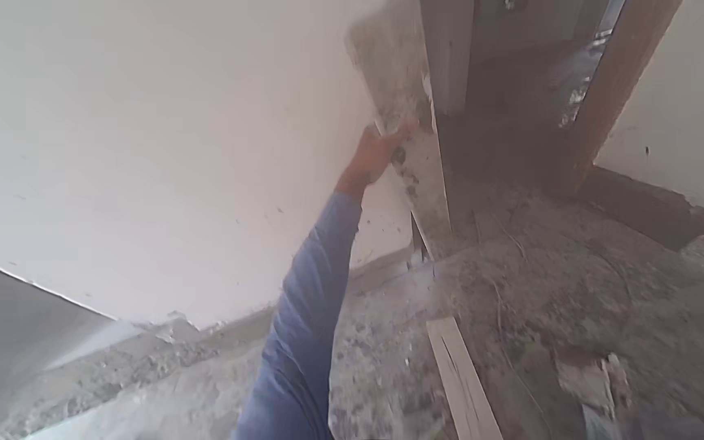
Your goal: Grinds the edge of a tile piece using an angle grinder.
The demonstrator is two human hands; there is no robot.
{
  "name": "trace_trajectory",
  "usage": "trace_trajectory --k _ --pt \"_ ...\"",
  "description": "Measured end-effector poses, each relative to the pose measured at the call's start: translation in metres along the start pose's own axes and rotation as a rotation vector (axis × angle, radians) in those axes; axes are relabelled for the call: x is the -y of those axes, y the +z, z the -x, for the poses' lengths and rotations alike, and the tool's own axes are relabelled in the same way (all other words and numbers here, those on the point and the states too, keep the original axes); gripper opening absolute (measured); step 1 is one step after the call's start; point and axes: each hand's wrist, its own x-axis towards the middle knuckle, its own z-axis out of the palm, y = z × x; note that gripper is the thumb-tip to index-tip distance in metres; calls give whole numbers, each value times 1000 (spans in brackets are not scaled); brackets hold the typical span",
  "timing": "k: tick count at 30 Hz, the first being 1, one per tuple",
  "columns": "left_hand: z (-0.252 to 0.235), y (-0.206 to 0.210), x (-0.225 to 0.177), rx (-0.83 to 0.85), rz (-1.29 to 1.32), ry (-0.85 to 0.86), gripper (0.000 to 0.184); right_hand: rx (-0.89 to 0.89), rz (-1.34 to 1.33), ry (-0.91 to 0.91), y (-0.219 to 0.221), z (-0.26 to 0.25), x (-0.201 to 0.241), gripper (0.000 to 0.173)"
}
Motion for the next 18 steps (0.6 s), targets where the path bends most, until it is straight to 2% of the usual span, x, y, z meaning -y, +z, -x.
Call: trace_trajectory --k 2,3,5,6,7,9,10,12,14,16,18 --pt "2 -3 2 24 28 10 40 -96 213 -29 -8 -7 1 29" --pt "2 -5 2 34 48 14 41 -106 420 -67 -17 -9 -2 34" --pt "4 -9 5 47 68 60 40 -47 893 -151 -39 -13 -8 37" --pt "5 -11 6 47 63 94 40 -21 1007 -165 -46 -16 -11 37" --pt "8 -11 8 32 46 120 38 -39 926 -123 -49 -15 -14 36" --pt "16 -11 7 -4 6 151 35 -156 395 0 -43 -10 -25 33" --pt "20 -10 7 -8 9 162 34 -215 321 14 -39 -3 -28 35" --pt "27 -7 5 -12 4 192 31 -359 673 -27 -26 25 -23 46" --pt "34 -1 2 -8 -40 243 28 -401 1027 -144 -7 52 -11 60" --pt "41 7 0 -24 -142 315 26 -375 1093 -412 23 72 1 72" --pt "54 19 -4 -84 -249 373 24 -188 1070 -646 75 106 24 84"
